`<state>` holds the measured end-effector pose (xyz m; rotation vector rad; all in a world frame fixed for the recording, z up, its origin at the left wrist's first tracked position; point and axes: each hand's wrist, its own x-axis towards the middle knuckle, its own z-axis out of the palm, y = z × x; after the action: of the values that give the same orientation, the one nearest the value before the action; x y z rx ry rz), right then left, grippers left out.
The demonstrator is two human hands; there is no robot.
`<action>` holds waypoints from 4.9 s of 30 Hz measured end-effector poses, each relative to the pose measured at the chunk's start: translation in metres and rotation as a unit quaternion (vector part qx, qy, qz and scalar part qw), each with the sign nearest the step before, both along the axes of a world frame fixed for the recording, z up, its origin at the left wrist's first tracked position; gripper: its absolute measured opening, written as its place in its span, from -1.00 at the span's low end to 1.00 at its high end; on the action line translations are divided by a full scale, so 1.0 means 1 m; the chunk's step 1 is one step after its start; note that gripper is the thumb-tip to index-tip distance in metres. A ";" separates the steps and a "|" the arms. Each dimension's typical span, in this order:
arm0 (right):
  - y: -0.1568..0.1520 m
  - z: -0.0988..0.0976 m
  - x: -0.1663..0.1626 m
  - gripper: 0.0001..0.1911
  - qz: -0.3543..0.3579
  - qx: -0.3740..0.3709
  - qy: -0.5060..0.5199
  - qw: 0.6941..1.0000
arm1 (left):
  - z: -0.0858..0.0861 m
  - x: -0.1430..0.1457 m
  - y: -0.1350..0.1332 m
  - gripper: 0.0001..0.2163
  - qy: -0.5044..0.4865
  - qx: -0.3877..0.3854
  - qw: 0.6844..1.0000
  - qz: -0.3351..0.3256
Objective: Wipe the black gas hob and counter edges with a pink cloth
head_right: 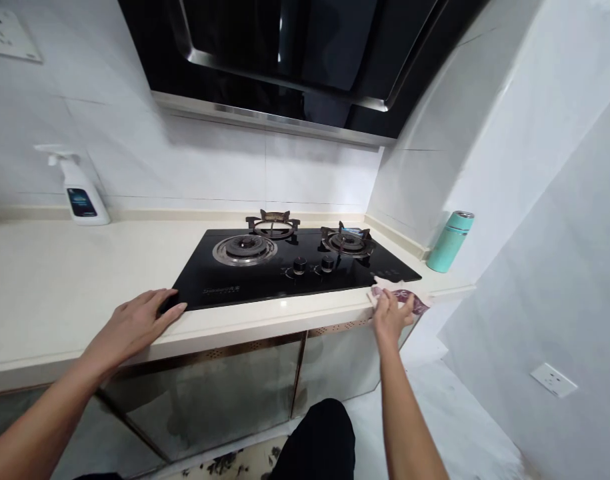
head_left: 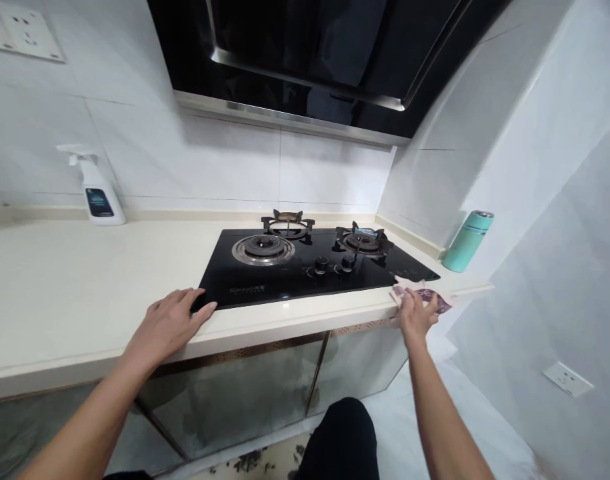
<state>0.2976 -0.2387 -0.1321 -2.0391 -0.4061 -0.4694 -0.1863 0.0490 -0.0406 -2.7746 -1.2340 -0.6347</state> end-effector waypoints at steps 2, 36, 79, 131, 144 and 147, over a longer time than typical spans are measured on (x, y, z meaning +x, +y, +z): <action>0.023 -0.008 -0.051 -0.40 0.024 0.002 -0.031 0.999 | 0.000 0.000 -0.002 -0.35 0.000 -0.004 1.000 0.006; 0.080 0.079 -0.179 -0.47 0.549 0.105 0.215 0.801 | -0.039 0.137 -0.145 0.03 -0.051 0.041 0.967 -0.244; 0.118 0.025 -0.063 -0.30 0.268 -0.321 -0.130 0.899 | -0.020 -0.229 0.007 0.01 0.056 0.102 0.987 0.113; 0.115 0.027 -0.078 -0.29 0.274 -0.295 -0.165 0.900 | -0.017 -0.142 -0.020 -0.19 0.049 0.090 0.995 0.017; 0.122 0.044 -0.093 -0.33 0.301 -0.090 -0.112 0.943 | -0.050 -0.128 -0.027 -0.31 0.004 0.231 0.972 0.050; 0.121 0.044 -0.094 -0.31 0.297 -0.074 -0.105 0.946 | -0.051 -0.074 -0.050 -0.27 0.006 0.234 0.972 0.036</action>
<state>0.2034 -0.1172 -0.0877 -1.8869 -1.1728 -0.2834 -0.2599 -0.0008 -0.0916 -2.3323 -1.0154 -0.7823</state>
